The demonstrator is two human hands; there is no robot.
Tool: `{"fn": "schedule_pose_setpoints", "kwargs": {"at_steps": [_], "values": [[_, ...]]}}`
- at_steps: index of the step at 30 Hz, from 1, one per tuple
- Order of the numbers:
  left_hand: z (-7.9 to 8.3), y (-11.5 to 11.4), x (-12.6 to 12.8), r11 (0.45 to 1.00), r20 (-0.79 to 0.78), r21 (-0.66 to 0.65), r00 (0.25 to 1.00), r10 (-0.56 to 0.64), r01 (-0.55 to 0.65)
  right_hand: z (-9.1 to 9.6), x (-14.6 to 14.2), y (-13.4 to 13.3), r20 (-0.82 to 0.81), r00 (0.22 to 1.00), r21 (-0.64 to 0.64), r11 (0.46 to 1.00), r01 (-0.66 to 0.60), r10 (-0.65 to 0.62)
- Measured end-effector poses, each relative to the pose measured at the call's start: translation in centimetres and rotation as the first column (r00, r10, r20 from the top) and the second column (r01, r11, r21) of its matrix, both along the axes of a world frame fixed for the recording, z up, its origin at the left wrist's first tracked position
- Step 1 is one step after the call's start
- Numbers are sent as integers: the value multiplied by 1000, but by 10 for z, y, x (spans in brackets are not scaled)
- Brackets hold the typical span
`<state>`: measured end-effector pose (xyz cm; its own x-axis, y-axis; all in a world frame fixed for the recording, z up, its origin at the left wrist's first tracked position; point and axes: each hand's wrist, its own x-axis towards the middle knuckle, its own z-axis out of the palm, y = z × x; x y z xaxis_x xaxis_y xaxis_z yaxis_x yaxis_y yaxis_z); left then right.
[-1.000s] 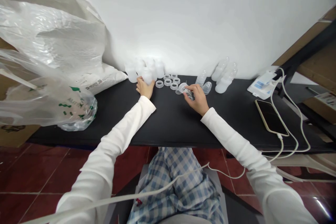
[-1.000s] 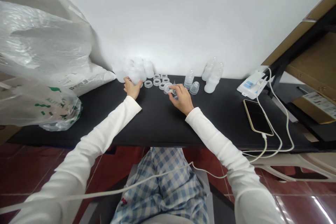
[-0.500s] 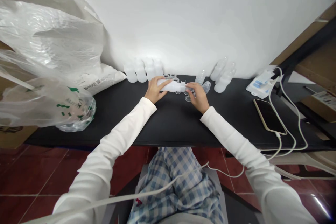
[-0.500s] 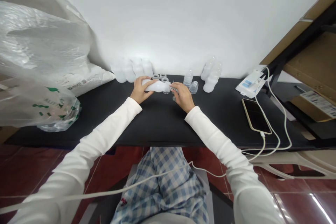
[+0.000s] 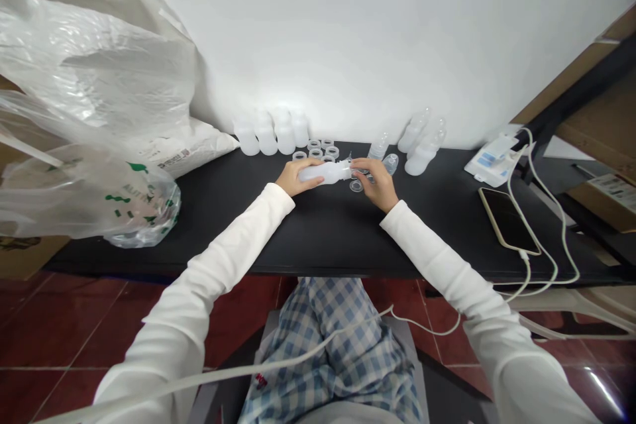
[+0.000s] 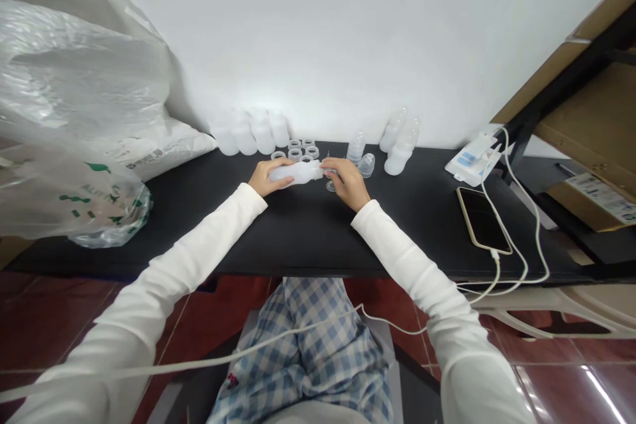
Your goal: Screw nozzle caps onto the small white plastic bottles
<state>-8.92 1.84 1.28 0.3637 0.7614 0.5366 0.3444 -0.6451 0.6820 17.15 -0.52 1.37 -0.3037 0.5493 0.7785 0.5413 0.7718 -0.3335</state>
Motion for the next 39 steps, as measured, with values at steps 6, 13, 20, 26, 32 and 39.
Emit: {"fn": "schedule_pose_setpoints", "kwargs": {"at_steps": [6,13,20,26,32,39], "values": [[-5,10,2,755,281,-597,952,-121,273,2,-1,-2,32,999,-14,1000,-22,23],[-2,6,3,749,313,-610,947,-72,259,1,2,1,61,997,2,999,-46,45],[2,-1,2,994,123,-110,992,33,-20,-2,2,-1,44,993,-169,980,-101,110],[5,-5,1,1000,57,-17,998,19,-18,-1,-4,-2,-5,991,-214,968,-130,132],[4,-2,9,869,140,-489,990,-11,79,-3,-2,0,166,979,9,992,-123,120],[5,6,11,614,223,-770,975,7,172,-2,3,2,268,959,49,993,-105,88]]}}
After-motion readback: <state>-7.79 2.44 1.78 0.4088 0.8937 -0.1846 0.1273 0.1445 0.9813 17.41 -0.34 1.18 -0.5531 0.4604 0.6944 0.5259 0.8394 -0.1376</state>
